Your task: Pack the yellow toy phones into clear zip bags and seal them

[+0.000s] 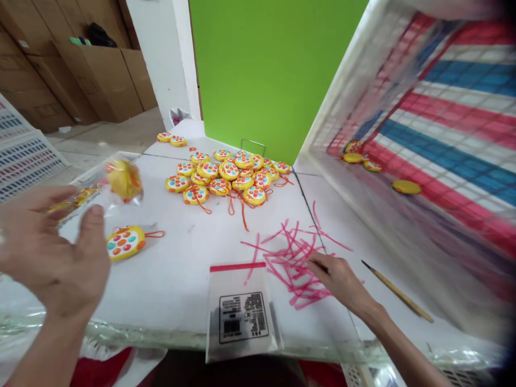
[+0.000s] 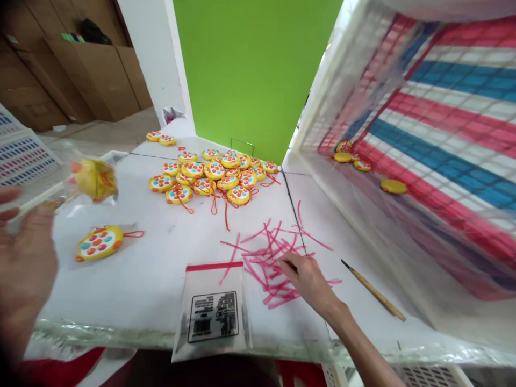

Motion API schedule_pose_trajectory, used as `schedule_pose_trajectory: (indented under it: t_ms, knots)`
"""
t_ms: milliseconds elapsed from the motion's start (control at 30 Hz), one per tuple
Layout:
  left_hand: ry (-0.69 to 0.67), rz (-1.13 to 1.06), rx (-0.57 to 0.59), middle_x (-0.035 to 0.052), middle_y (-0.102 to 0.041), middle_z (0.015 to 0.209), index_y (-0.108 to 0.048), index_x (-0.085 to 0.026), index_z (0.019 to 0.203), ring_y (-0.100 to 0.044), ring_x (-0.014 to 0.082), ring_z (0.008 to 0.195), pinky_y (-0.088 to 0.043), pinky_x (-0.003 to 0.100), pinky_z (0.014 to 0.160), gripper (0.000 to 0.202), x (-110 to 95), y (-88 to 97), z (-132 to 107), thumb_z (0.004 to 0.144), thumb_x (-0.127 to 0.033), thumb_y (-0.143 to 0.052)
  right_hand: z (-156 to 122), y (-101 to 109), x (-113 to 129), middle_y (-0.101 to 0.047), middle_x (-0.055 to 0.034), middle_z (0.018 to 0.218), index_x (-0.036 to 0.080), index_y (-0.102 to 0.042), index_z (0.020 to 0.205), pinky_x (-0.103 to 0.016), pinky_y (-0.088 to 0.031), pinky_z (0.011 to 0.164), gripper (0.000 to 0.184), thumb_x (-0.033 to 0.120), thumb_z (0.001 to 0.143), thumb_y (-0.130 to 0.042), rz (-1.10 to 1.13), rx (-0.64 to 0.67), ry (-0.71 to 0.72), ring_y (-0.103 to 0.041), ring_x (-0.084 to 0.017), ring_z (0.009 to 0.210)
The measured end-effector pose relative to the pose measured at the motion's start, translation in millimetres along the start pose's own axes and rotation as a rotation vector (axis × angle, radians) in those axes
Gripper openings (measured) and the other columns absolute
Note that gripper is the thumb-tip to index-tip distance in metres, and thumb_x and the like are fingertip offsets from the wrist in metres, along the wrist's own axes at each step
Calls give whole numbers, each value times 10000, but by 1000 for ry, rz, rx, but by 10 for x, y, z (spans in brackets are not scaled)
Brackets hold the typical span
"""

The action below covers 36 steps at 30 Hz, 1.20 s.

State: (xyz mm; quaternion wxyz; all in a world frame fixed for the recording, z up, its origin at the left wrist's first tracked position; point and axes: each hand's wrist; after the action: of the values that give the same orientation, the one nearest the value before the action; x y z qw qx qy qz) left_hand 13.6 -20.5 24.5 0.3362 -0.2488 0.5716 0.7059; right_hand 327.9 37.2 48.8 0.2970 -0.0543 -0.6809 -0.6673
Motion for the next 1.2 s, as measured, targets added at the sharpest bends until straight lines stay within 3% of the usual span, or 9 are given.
schedule_pose_trajectory:
  t_ms: [100, 233, 400, 533, 733, 833, 1000, 1100, 1200]
  knots:
    - [-84, 130, -31, 71, -647, 914, -589, -179, 973, -580, 213, 886, -470, 361, 772, 242, -16, -348, -73, 825, -303, -443, -45, 39, 28, -616, -8, 740, 196, -577, 765, -254, -434, 601, 140, 176, 845, -463, -58, -61, 54, -557, -145, 654]
    - [-200, 305, -50, 112, -610, 1088, -560, -161, 1069, -541, 244, 1024, -454, 411, 855, 280, -26, -763, -148, 854, -265, -415, 216, -207, 366, -601, -60, 1082, 190, -582, 1017, -306, -433, 878, 217, 122, 877, -431, -102, 54, 379, -529, -177, 1019]
    - [-285, 516, -40, 155, -592, 1116, -561, -83, 1062, -526, 265, 1049, -455, 418, 877, 268, -10, -922, -159, 846, -170, -429, 568, -620, 474, -481, -95, 1303, 165, -508, 1191, -418, -361, 1000, 310, 216, 889, -460, -245, 190, 533, -405, -247, 1216]
    - [-294, 563, 4, 131, -601, 1088, -563, -86, 1044, -533, 247, 1016, -453, 398, 864, 248, 21, -914, -133, 844, -111, -419, 436, -549, 86, -469, -108, 1321, 167, -490, 1236, -482, -360, 992, 350, 222, 894, -436, -310, 270, 426, -417, -270, 1218]
    - [-312, 542, 11, 117, -586, 1060, -547, -116, 1064, -532, 233, 973, -448, 390, 839, 274, 81, -928, -146, 852, -79, -378, 73, 225, -194, -516, -105, 1278, 198, -452, 1280, -421, -417, 960, 451, 411, 882, -442, 3, 318, 116, -495, -248, 1155]
    - [-314, 503, 19, 100, -596, 996, -557, -143, 1051, -542, 221, 915, -456, 389, 822, 276, 69, -892, -110, 855, -82, -372, 69, 407, -244, -560, -101, 1226, 214, -456, 1269, -393, -463, 905, 411, 400, 911, -375, 139, 255, 42, -544, -234, 1098]
    - [-337, 422, 26, 70, -611, 874, -603, -172, 897, -552, 211, 806, -480, 382, 760, 234, 96, -849, -64, 859, -126, -377, 129, 269, -443, -526, -146, 1245, 188, -508, 1207, -488, -403, 936, 409, 397, 857, -476, -185, -10, 6, -491, -295, 1145]
    - [-309, 451, -14, 116, -596, 1073, -586, -158, 1021, -534, 259, 991, -452, 428, 850, 242, 139, -848, -42, 857, -227, -423, 218, 166, -522, -487, -131, 1285, 196, -454, 1254, -442, -370, 982, 423, 387, 877, -447, -189, 40, 8, -439, -254, 1198]
    - [-222, 535, -33, 183, -498, 1262, -523, -117, 1165, -400, 337, 1203, -378, 510, 933, 419, 109, -849, 60, 844, -373, -440, 452, 54, -636, -395, -168, 1346, 159, -420, 1278, -480, -316, 1004, 462, 370, 870, -466, -235, -9, -177, -307, -288, 1280]
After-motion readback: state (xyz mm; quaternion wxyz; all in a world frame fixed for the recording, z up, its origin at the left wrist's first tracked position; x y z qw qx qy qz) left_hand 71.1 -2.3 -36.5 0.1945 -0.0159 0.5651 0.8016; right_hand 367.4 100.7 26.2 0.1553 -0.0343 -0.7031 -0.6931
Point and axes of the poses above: each hand's wrist, its own z-axis towards the middle knuckle, its own y-axis out of the back of the hand, x = y × z
